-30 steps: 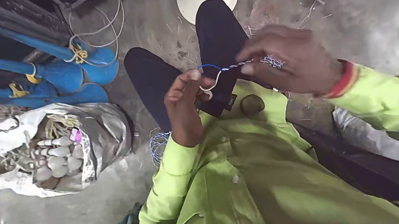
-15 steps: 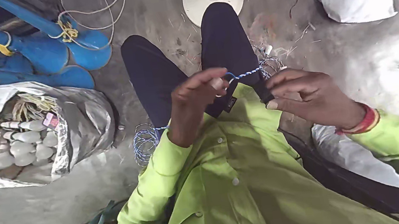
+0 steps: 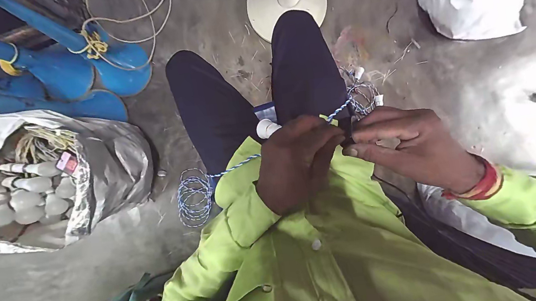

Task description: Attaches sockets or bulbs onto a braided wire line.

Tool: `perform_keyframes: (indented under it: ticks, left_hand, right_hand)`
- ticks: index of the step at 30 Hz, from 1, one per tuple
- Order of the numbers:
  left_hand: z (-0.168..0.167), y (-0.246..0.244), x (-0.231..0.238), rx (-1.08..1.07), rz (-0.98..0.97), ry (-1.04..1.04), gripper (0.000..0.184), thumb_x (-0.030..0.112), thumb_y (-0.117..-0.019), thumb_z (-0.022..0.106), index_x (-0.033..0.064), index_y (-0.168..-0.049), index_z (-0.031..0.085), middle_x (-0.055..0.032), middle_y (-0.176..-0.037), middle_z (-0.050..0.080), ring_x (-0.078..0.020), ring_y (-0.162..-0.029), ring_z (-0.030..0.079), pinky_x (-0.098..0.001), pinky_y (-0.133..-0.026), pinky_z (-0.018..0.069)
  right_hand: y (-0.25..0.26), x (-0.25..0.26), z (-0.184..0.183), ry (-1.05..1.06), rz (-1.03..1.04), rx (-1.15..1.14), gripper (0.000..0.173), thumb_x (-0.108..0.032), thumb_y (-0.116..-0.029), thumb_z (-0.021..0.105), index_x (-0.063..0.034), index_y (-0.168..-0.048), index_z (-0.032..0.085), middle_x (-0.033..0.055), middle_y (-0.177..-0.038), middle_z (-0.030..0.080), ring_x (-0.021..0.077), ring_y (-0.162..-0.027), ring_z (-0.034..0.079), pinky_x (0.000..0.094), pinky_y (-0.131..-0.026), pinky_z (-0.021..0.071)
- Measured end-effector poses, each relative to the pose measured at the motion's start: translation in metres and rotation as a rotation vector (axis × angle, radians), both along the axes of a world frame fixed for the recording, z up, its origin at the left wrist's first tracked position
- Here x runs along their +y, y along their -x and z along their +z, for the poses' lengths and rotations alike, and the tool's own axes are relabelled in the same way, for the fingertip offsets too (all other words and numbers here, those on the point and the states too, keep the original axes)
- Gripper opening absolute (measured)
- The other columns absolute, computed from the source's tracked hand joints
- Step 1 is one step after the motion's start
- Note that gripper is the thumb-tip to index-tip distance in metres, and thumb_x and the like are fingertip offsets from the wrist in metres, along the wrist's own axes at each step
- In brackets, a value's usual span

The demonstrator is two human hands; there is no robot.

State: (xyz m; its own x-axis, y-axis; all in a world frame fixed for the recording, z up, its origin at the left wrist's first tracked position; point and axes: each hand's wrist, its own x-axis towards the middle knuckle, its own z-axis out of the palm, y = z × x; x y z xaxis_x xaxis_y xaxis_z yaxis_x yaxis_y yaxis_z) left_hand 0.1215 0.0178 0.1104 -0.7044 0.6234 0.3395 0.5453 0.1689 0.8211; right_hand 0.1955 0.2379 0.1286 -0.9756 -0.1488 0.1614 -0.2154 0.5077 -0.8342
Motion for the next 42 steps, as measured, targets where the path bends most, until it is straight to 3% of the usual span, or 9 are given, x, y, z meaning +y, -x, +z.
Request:
perform_keyframes:
  ticks: [6,13,15,17,21,25,28,33,42]
  left_hand:
    - [0.002,-0.003,0.004,0.043,0.033,0.119,0.017,0.012,-0.0996,0.057,0.0026,-0.101,0.071,-0.0125,-0.104,0.069,-0.0221,-0.093,0.068,-0.0377,-0.078,0.0584]
    - [-0.001,0.000,-0.001,-0.676,-0.109,-0.193,0.017,0.010,-0.1041,0.052,-0.0003,-0.105,0.066,-0.0044,-0.085,0.062,-0.0075,-0.066,0.056,-0.0219,-0.057,0.0491]
    - [0.000,0.003,-0.004,-0.772,-0.144,-0.258,0.020,0.012,-0.1053,0.051,0.0001,-0.113,0.065,-0.0045,-0.085,0.063,-0.0080,-0.067,0.057,-0.0216,-0.058,0.0496]
    - [0.003,0.008,-0.012,-0.840,-0.171,-0.271,0.033,0.017,-0.1065,0.046,0.0036,-0.134,0.058,-0.0048,-0.098,0.066,-0.0085,-0.075,0.060,-0.0218,-0.062,0.0503]
    - [-0.003,0.014,-0.017,-0.762,-0.173,-0.267,0.044,0.009,-0.1048,0.041,0.0057,-0.149,0.043,-0.0081,-0.110,0.068,-0.0130,-0.086,0.065,-0.0277,-0.071,0.0556]
    - [-0.006,0.010,-0.016,-0.639,-0.100,-0.194,0.043,0.001,-0.1042,0.046,0.0021,-0.147,0.048,-0.0093,-0.116,0.072,-0.0139,-0.094,0.071,-0.0288,-0.077,0.0603]
    - [-0.004,0.007,-0.017,-0.599,-0.041,-0.152,0.041,0.000,-0.1014,0.057,-0.0001,-0.143,0.055,-0.0111,-0.121,0.072,-0.0151,-0.099,0.073,-0.0303,-0.084,0.0623]
    - [-0.004,0.006,-0.019,-0.658,-0.030,-0.130,0.048,0.000,-0.0950,0.068,0.0041,-0.142,0.057,-0.0091,-0.108,0.070,-0.0124,-0.073,0.068,-0.0245,-0.062,0.0599]
    - [-0.004,-0.001,-0.023,-0.775,-0.076,-0.127,0.056,-0.005,-0.0865,0.075,0.0036,-0.139,0.059,-0.0081,-0.091,0.075,-0.0122,-0.070,0.070,-0.0242,-0.061,0.0595]
  right_hand:
    - [0.000,0.000,0.000,-0.106,0.045,0.078,0.020,-0.022,-0.0937,0.070,-0.0051,-0.098,0.080,0.0043,-0.101,0.073,0.0104,-0.101,0.066,0.0261,-0.090,0.0546]
    - [-0.010,0.002,-0.004,0.063,-0.009,-0.091,0.019,-0.025,-0.0930,0.074,-0.0079,-0.101,0.079,-0.0018,-0.104,0.072,0.0033,-0.093,0.066,0.0196,-0.080,0.0570]
    - [-0.010,0.001,-0.004,0.193,-0.041,-0.166,0.017,-0.023,-0.0924,0.075,-0.0089,-0.102,0.077,-0.0049,-0.098,0.072,0.0012,-0.081,0.065,0.0175,-0.070,0.0569]
    - [-0.011,-0.001,-0.002,0.330,-0.084,-0.246,0.014,-0.019,-0.0919,0.075,-0.0109,-0.103,0.077,-0.0071,-0.090,0.073,0.0005,-0.074,0.065,0.0169,-0.067,0.0570]
    - [-0.012,-0.004,0.001,0.543,-0.120,-0.393,0.012,-0.017,-0.0939,0.073,-0.0111,-0.104,0.077,-0.0027,-0.089,0.074,0.0049,-0.077,0.067,0.0203,-0.071,0.0580]
    - [-0.016,-0.014,-0.004,0.561,-0.142,-0.471,0.013,-0.018,-0.0947,0.073,-0.0094,-0.103,0.078,0.0000,-0.086,0.075,0.0064,-0.075,0.067,0.0212,-0.069,0.0575]
    - [-0.014,-0.022,-0.007,0.508,-0.182,-0.515,0.010,-0.016,-0.0967,0.069,-0.0111,-0.095,0.077,-0.0031,-0.077,0.070,0.0032,-0.063,0.059,0.0171,-0.057,0.0491]
    - [-0.012,-0.028,-0.008,0.467,-0.206,-0.546,0.010,-0.018,-0.0971,0.069,-0.0121,-0.097,0.077,-0.0047,-0.076,0.069,0.0021,-0.063,0.059,0.0169,-0.055,0.0486]
    - [-0.017,-0.025,-0.016,0.225,-0.129,-0.401,0.011,-0.022,-0.0955,0.069,-0.0125,-0.098,0.075,-0.0081,-0.077,0.067,0.0003,-0.063,0.059,0.0173,-0.054,0.0495]
